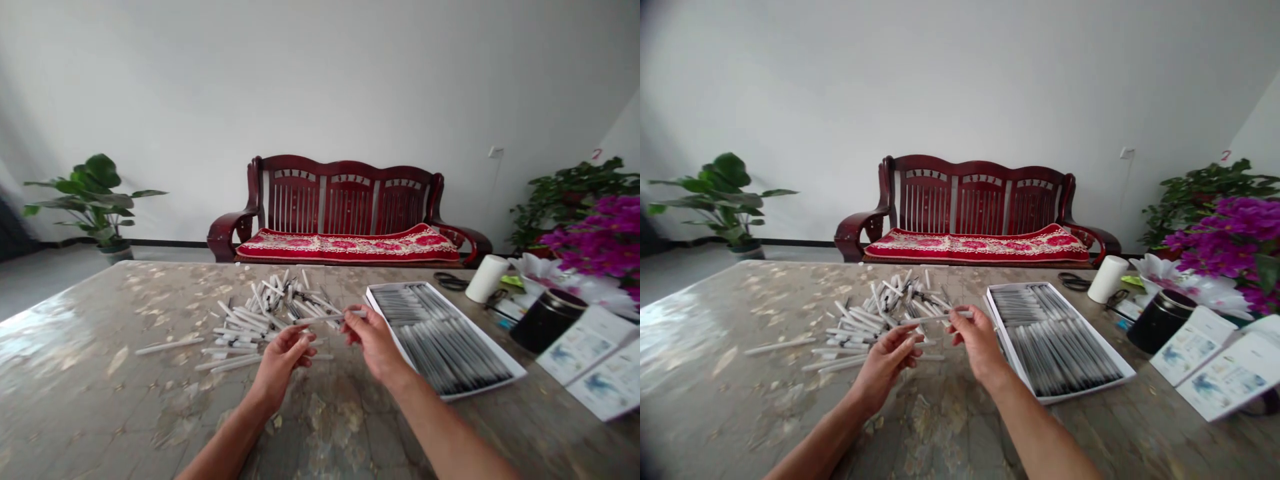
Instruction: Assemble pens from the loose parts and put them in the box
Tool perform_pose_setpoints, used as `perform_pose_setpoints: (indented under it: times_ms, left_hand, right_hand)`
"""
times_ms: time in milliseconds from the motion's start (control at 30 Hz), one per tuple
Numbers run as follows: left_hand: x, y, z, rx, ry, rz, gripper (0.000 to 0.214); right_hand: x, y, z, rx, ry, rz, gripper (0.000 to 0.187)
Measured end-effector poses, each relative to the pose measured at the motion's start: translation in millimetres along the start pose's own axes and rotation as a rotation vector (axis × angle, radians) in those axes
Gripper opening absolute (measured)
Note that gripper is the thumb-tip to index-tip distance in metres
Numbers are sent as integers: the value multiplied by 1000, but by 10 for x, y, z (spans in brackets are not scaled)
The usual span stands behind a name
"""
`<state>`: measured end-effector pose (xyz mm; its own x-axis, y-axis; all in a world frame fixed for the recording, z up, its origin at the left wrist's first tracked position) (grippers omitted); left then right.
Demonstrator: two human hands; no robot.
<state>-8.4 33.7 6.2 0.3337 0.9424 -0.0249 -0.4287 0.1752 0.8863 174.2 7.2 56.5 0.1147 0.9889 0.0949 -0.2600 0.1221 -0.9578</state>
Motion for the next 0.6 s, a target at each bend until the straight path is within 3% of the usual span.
perform_pose_setpoints:
  times_ms: [133,233,300,367,467,600]
  left_hand:
    - [42,34,-71,154,70,35,41]
    - [61,13,-104,194,100,46,41]
    - [65,-14,-112,245,100,50,39]
    - [66,-43,-127,316,99,54,37]
    - [67,-55,-179,448,121,84,32]
    - [60,18,-226,604,127,161,27]
  right_hand:
    - [1,-558,-794,-37,107,17,38]
    - [13,-921,-1355,-235,169,25,40]
    - [36,-1030,-1639,-438,188,73,41]
    - [82,-999,-1823,-633,145,157,43]
    - [162,-758,-1938,-848,-6,293,40]
    - [233,-514,-1915,-1091,-121,270,35]
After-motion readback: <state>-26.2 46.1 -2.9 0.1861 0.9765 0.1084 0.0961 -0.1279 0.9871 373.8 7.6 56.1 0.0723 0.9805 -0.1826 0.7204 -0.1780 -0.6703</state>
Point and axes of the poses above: each hand's wrist, its own x-axis towards the middle knuckle, its own z-axis out of the palm, y = z × x, the point moved 6 cm from there along x, towards the middle knuckle, and after that the axes turned 8 degrees about -y, right-handed, at the moved point
